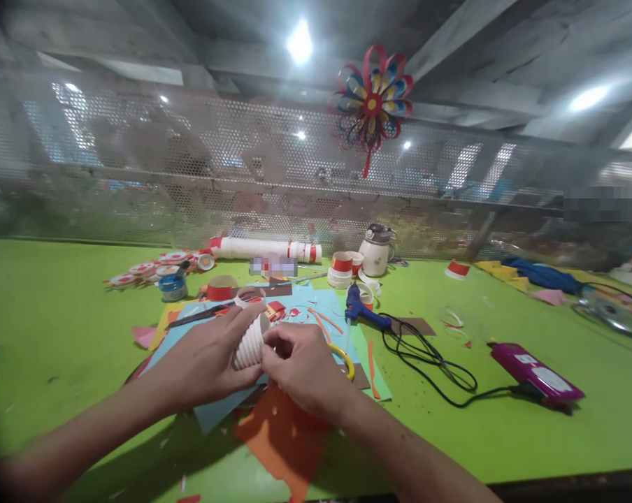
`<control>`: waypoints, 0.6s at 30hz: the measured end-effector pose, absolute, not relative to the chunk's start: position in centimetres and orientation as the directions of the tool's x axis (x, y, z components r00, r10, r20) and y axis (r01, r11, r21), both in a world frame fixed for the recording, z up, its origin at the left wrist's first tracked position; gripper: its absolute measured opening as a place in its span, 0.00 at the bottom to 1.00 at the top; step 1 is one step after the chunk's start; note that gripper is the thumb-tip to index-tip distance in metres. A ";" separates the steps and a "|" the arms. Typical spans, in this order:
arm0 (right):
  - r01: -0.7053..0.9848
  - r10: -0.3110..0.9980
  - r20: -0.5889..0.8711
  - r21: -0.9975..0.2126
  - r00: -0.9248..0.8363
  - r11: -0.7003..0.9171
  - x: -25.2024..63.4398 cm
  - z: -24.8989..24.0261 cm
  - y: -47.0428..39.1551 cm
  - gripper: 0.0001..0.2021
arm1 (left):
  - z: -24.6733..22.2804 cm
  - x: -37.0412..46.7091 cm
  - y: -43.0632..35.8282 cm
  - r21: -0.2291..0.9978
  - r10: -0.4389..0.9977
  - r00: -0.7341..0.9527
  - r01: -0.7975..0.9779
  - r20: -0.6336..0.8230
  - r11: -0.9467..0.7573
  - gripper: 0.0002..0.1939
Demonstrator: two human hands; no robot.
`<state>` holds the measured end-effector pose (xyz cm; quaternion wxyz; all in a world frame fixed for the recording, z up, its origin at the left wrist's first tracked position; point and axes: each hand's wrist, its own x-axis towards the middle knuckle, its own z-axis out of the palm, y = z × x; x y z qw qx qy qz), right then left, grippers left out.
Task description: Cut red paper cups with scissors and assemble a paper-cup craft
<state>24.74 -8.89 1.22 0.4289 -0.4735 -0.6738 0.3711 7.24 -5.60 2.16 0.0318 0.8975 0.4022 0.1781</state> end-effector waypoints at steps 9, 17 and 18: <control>0.171 0.971 0.237 -0.955 -0.043 0.241 25.9 2.2 -7.9 0.04 | 2.4 5.3 -4.5 0.174 0.734 0.579 0.731 0.354 -0.660 0.29; 0.046 0.930 0.301 -0.953 0.209 0.298 28.9 1.8 -4.6 0.10 | 5.1 4.0 5.0 0.133 0.627 0.512 0.703 0.587 -0.698 0.37; 0.040 0.928 0.299 -0.954 0.221 0.298 29.0 1.6 -4.4 0.11 | 5.5 4.4 6.5 0.129 0.621 0.497 0.709 0.607 -0.694 0.38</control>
